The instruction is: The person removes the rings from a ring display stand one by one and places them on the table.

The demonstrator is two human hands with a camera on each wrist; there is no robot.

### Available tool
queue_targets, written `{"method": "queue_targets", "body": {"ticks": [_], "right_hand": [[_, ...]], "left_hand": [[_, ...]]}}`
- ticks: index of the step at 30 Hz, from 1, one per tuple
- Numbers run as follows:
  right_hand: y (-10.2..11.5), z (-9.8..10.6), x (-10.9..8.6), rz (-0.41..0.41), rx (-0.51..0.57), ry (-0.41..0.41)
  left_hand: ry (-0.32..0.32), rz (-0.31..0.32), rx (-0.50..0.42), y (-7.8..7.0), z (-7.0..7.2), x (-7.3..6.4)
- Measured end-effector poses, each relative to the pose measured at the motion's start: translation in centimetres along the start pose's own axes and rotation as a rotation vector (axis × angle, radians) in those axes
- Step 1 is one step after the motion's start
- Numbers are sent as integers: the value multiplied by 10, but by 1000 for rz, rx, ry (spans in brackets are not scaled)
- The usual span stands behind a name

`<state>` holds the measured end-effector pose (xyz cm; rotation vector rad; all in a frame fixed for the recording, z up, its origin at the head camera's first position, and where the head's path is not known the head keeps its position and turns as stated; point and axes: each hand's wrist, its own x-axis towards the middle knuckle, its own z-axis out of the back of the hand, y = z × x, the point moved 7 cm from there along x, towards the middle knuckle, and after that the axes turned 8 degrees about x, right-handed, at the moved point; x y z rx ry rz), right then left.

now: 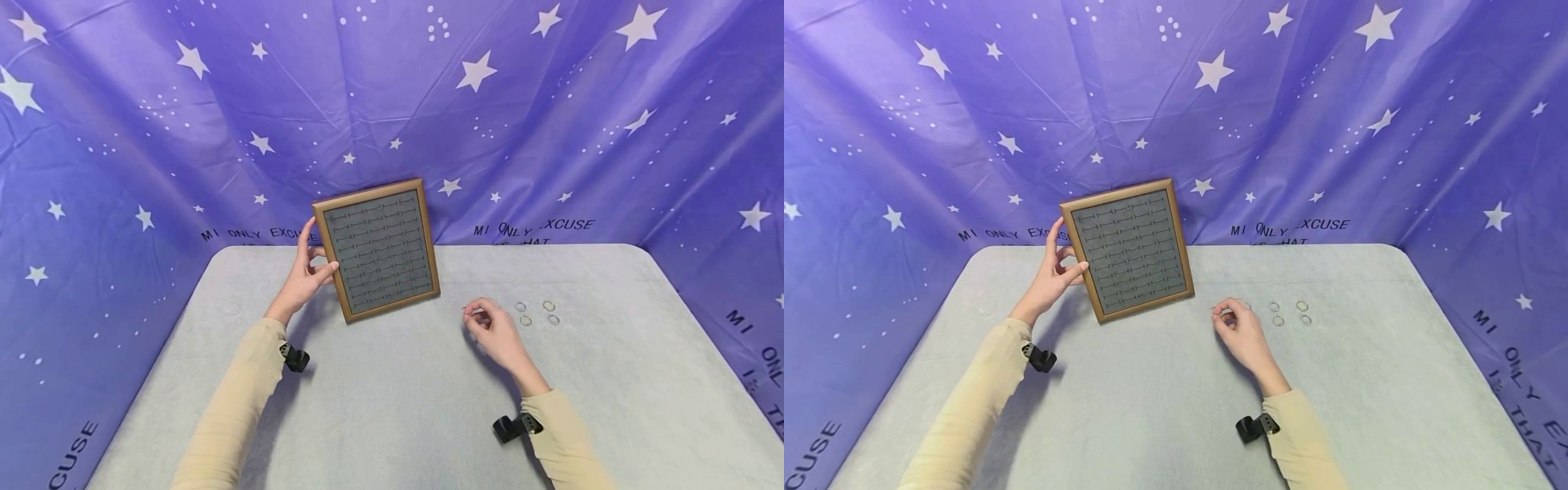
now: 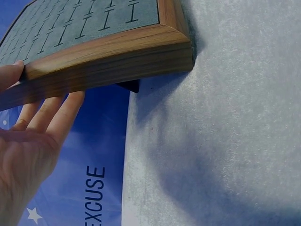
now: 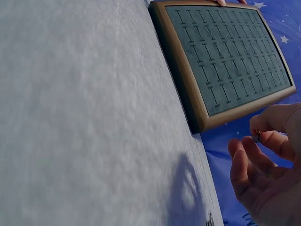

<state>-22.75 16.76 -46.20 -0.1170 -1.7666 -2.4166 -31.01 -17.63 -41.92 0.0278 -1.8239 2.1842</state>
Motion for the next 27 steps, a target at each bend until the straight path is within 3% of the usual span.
{"method": "queue_targets", "body": {"ticks": [8,18,27], "right_hand": [[-9,22,-7,20,-105,-62],[-17,43,-17,3,-228,-84],[-24,50,-25,-39,-318,-69]], "left_hand": [[9,18,8,-20,-5,-8],[5,14,24,-22,-4,-9],[9,15,24,-22,-3,-7]]}}
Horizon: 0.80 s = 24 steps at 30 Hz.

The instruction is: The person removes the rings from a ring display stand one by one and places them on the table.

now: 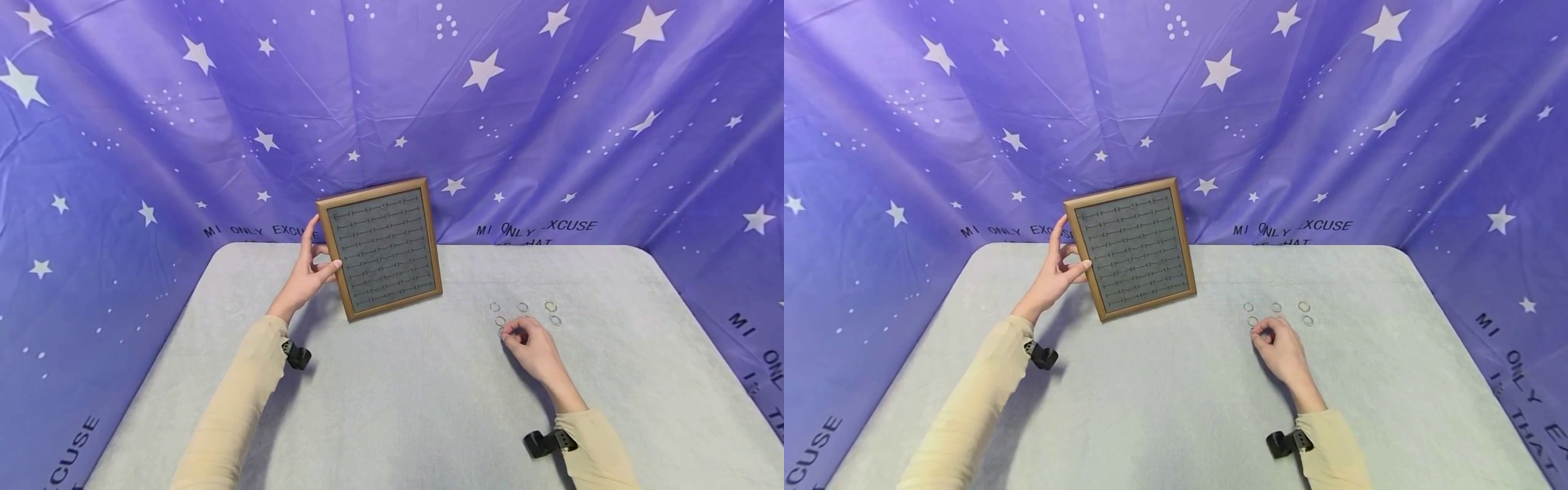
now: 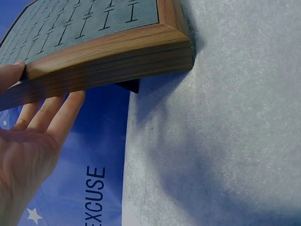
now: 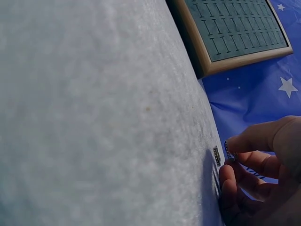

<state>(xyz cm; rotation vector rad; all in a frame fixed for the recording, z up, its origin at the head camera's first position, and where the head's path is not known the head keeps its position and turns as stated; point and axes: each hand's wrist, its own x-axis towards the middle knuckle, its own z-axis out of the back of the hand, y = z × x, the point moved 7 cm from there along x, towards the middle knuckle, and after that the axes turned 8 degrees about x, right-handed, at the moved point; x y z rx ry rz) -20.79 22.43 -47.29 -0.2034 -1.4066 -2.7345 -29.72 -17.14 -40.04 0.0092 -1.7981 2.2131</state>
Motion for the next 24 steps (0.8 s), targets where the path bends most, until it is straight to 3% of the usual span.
{"method": "queue_targets", "body": {"ticks": [7,17,24], "right_hand": [[-4,0,0,-21,-8,22],[-6,0,2,15,-33,25],[-9,2,1,16,5,31]], "left_hand": [[0,2,-10,0,0,1],[2,9,-7,1,-1,1],[-5,22,-2,2,-1,-3]]}}
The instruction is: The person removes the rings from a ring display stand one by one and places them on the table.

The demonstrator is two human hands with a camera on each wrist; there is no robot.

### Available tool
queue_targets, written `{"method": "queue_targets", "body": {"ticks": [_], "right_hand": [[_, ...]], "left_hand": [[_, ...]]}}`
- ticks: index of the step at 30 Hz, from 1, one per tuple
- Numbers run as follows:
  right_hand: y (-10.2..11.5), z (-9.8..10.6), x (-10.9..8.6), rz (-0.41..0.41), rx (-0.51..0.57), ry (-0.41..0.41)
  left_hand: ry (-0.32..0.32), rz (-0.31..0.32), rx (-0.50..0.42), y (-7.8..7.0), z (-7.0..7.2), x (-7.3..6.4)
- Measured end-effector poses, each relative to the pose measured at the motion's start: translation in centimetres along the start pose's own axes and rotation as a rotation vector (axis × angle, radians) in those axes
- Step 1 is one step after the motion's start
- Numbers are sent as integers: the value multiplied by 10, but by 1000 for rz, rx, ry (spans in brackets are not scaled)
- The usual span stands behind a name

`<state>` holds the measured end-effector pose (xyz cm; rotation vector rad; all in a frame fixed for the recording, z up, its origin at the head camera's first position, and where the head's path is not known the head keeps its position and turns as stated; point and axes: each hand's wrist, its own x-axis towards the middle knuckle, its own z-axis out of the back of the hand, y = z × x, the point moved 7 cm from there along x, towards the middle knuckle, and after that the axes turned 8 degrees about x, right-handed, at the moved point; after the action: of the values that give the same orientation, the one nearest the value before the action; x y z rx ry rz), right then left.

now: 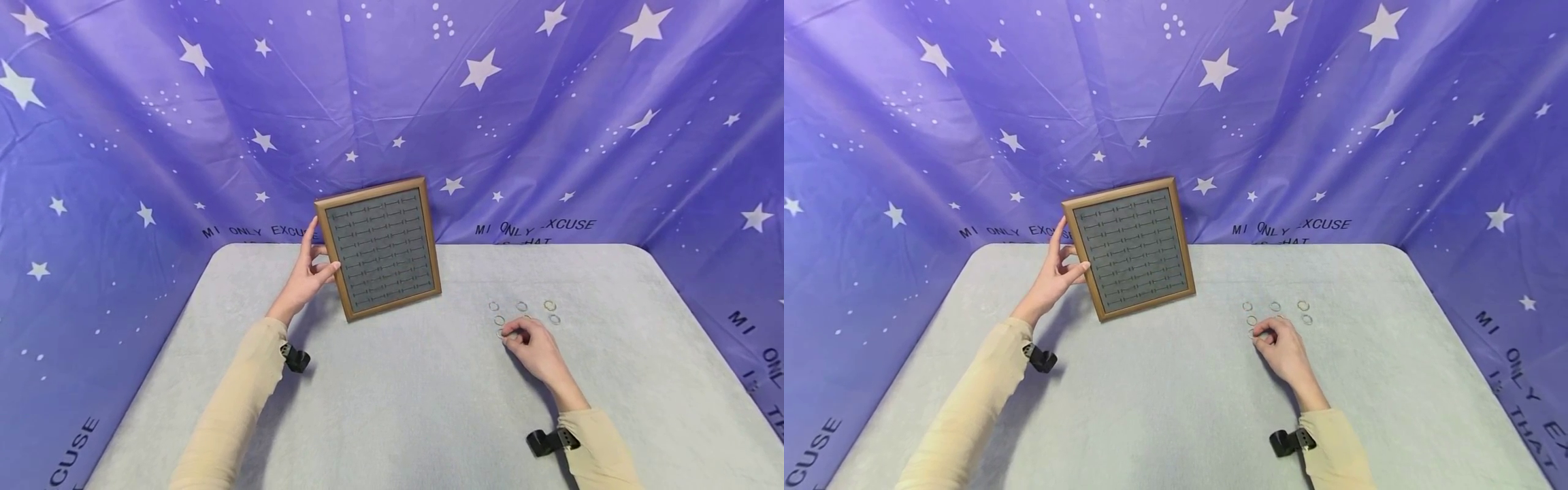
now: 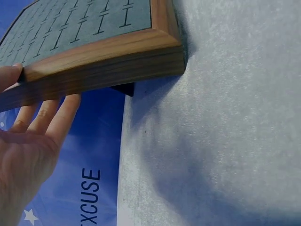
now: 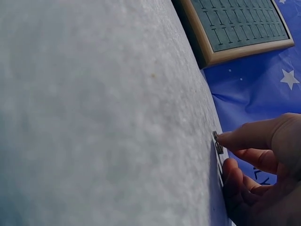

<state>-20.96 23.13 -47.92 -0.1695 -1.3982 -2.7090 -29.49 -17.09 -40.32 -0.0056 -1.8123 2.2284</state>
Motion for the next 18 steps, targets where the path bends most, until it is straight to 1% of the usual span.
{"method": "queue_targets", "body": {"ticks": [3,6,9,11,12,13,15,18], "right_hand": [[-2,3,-2,-10,19,4],[-4,8,-4,-23,27,6],[-6,14,-7,-23,19,-9],[-7,20,-9,-12,11,-26],[-8,23,-9,-7,5,-37],[-8,26,-9,1,-1,-45],[-8,33,-9,15,-12,-57],[-10,44,-8,31,-35,-64]], "left_hand": [[-7,-1,-4,10,1,0],[-20,-8,28,22,2,-1],[-19,-27,96,32,4,-5],[-4,-44,182,37,5,-10],[5,-53,248,39,6,-14],[13,-66,339,42,8,-17],[30,-79,554,47,11,-26],[55,-66,903,57,17,-38]]}}
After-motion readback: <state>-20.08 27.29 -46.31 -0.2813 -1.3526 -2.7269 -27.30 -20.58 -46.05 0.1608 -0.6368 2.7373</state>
